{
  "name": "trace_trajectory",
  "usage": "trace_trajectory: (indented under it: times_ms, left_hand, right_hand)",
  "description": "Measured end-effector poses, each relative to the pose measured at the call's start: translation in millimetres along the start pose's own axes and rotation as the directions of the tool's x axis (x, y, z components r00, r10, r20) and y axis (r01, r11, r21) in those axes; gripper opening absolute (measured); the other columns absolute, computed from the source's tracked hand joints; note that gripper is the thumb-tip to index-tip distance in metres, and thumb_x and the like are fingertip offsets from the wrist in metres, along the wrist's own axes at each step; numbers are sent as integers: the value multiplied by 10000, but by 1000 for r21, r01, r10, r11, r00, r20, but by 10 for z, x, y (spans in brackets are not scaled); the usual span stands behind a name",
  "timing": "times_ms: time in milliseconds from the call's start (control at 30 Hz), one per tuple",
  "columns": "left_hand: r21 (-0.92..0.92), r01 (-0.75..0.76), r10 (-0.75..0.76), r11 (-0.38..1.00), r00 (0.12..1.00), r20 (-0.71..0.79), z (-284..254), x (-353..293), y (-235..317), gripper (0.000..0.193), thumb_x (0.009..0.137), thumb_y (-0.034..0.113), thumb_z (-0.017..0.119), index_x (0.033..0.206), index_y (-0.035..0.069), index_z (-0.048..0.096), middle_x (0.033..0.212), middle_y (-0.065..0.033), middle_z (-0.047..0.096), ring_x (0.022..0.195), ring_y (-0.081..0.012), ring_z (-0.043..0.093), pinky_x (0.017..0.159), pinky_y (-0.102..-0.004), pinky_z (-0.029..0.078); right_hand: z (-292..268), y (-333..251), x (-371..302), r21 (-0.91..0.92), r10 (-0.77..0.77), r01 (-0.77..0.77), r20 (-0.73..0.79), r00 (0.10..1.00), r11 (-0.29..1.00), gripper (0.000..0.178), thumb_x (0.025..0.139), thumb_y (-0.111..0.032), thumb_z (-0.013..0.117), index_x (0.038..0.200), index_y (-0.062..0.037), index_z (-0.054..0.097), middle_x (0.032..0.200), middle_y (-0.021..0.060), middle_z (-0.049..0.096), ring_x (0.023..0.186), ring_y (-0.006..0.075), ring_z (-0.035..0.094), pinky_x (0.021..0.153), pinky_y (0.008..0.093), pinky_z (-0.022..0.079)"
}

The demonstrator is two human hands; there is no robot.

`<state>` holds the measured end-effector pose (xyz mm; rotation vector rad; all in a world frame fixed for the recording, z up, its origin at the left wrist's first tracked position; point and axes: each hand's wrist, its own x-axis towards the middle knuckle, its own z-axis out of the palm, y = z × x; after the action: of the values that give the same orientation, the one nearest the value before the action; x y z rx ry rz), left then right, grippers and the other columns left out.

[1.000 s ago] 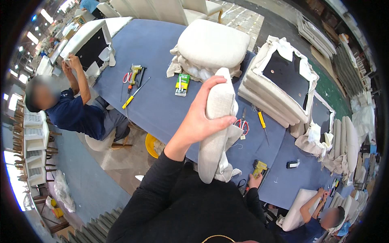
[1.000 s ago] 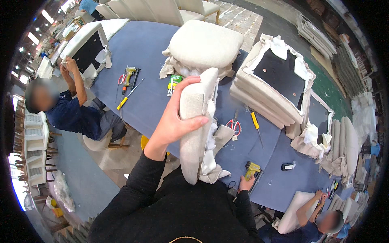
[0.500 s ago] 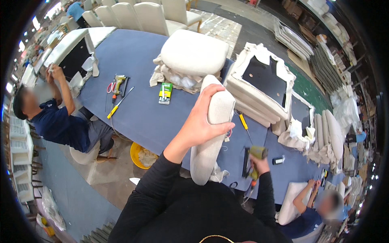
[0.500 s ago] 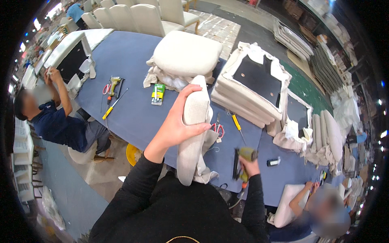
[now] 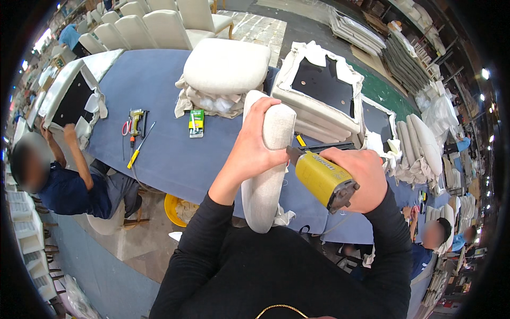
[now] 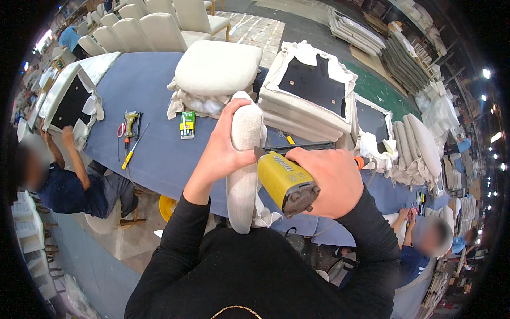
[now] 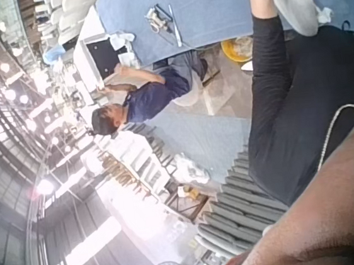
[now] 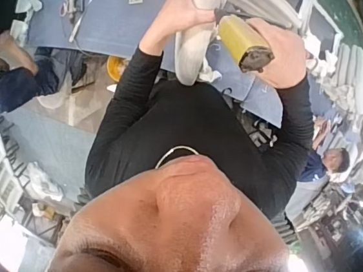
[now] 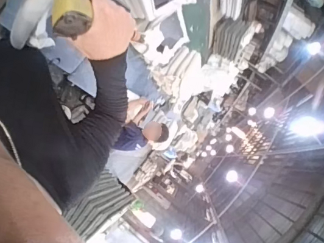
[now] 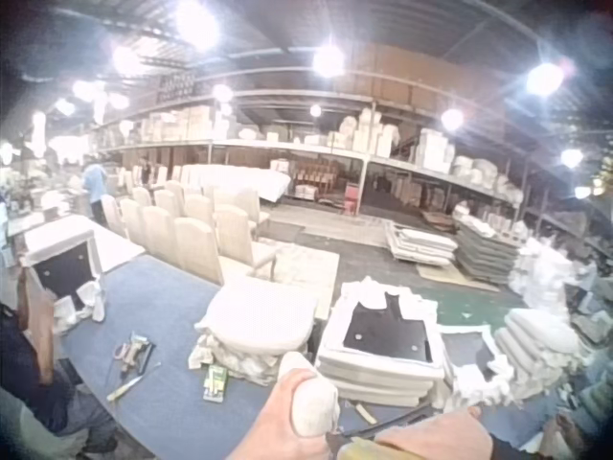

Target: The person staples fabric onto foam cushions using a staple gun. They repeatedly pick up cushions, align the fabric, and secure it with staples. The person also uses a screwdriver to pry open seams and scissors to trim excess fabric from the cushions.

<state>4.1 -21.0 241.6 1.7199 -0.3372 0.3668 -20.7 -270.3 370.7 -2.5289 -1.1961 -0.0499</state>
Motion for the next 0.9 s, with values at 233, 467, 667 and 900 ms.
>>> trace_trajectory:
  times_ms: [233,467,667,900]
  left_hand:
    - [62,-42,40,997,999,29,15,-17,28,1052,610,207,856,1555,78,413,1554,-224,452,1476,-429,454,1244,-458,378]
    - [97,-69,61,993,995,75,31,-42,-31,1133,607,255,891,1595,87,361,1593,-240,407,1531,-442,387,1272,-478,343]
    - [89,-65,57,994,994,97,28,-28,-13,1136,614,253,892,1599,78,354,1605,-243,398,1542,-449,373,1278,-480,333]
    - [251,7,18,968,995,-97,344,-305,-63,1230,687,202,856,1704,36,185,1682,-280,354,1562,-450,386,1274,-481,334]
  right_hand:
    - [-3,57,51,-2,27,-27,27,999,1000,540,682,-340,896,1119,-109,677,856,127,755,807,361,744,689,428,568]
    - [7,73,-13,22,63,-64,60,996,998,532,675,-334,901,1097,-101,676,863,136,754,805,375,738,691,429,566]
    - [9,98,-50,50,72,-75,68,995,996,529,667,-313,903,1097,-100,680,861,139,751,801,378,733,690,430,562]
    - [428,465,-445,226,187,-198,69,980,954,540,690,-213,894,1169,-69,691,886,169,752,840,414,733,721,438,571]
